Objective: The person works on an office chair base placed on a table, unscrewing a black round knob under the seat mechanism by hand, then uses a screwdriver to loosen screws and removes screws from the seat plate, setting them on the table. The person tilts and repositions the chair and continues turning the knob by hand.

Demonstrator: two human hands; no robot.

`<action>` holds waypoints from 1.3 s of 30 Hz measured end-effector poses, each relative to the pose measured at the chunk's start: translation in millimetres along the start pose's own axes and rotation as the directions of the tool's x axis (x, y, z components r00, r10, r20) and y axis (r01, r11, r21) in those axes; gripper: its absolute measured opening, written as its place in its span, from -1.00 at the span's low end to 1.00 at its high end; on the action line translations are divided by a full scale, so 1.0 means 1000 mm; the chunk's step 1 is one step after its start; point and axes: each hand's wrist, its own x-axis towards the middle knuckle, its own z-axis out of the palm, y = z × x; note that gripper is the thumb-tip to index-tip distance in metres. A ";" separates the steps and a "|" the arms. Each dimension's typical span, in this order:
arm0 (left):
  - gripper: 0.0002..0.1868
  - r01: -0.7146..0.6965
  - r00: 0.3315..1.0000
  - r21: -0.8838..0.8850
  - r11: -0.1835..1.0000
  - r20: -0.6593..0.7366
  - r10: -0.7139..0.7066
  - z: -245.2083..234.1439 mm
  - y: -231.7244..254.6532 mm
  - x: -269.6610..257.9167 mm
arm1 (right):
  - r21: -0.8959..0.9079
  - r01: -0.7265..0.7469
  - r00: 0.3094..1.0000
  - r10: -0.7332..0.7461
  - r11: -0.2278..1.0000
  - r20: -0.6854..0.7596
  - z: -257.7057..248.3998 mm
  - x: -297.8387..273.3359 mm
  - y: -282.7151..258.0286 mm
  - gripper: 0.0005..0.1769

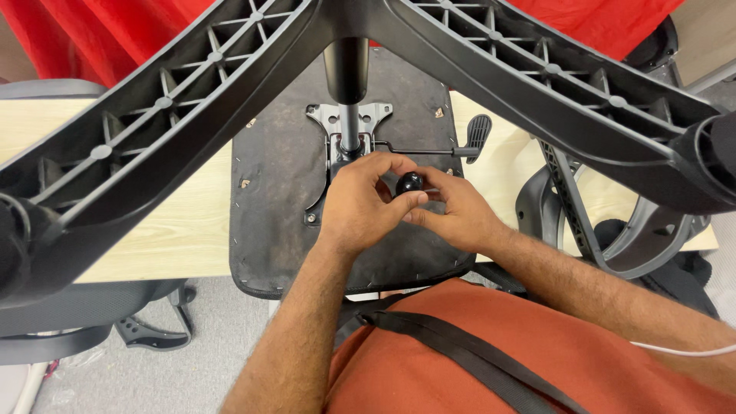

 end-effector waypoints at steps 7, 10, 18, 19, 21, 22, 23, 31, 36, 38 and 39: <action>-0.59 0.013 1.000 0.022 1.000 -0.011 -0.012 0.006 0.006 -0.003 | 0.052 0.031 0.999 -0.029 0.998 -0.038 0.002 -0.003 -0.008 -0.37; -0.55 0.013 1.000 0.062 0.998 -0.007 -0.013 0.004 0.010 0.003 | -0.072 0.052 0.996 -0.057 0.996 -0.075 0.001 -0.001 -0.013 -0.40; -0.48 0.136 0.991 0.129 0.982 0.003 -0.137 0.005 0.009 0.001 | -0.059 -0.025 0.994 0.018 0.998 -0.110 0.003 0.000 -0.015 -0.52; -0.47 0.063 0.998 0.126 0.990 -0.020 -0.061 0.005 0.010 -0.001 | -0.054 -0.016 0.993 0.010 0.998 -0.117 0.004 0.000 -0.015 -0.54; -0.49 -0.093 0.993 0.107 0.990 -0.058 0.100 0.003 0.007 0.000 | -0.023 -0.015 0.997 0.013 1.000 -0.080 0.003 0.002 -0.013 -0.54; -0.49 -0.176 0.980 0.094 0.980 -0.073 0.183 0.001 0.006 0.000 | -0.007 -0.016 0.998 0.016 1.000 -0.059 0.003 0.003 -0.011 -0.53; -0.49 -0.258 0.960 0.082 0.963 -0.088 0.265 -0.001 0.004 0.000 | 0.069 -0.016 0.999 0.019 0.998 -0.040 0.004 0.004 -0.009 -0.52; -0.62 -0.216 0.975 -0.117 0.969 0.037 0.221 0.004 -0.003 -0.001 | 0.240 0.006 1.000 -0.003 0.971 -0.015 0.008 0.003 0.013 -0.53; -0.69 -0.177 0.984 -0.086 0.981 0.013 0.178 0.004 -0.001 0.003 | 0.133 0.041 0.998 -0.034 0.990 -0.053 0.007 0.003 0.009 -0.43; -0.70 -0.145 0.989 -0.048 0.988 0.012 0.145 0.003 -0.001 0.005 | 0.062 0.058 0.996 -0.054 0.996 -0.070 0.005 0.004 0.005 -0.43; -0.69 -0.156 0.988 -0.036 0.987 -0.002 0.156 0.002 0.000 0.006 | 0.028 0.038 0.996 -0.035 0.999 -0.081 0.004 0.005 0.003 -0.44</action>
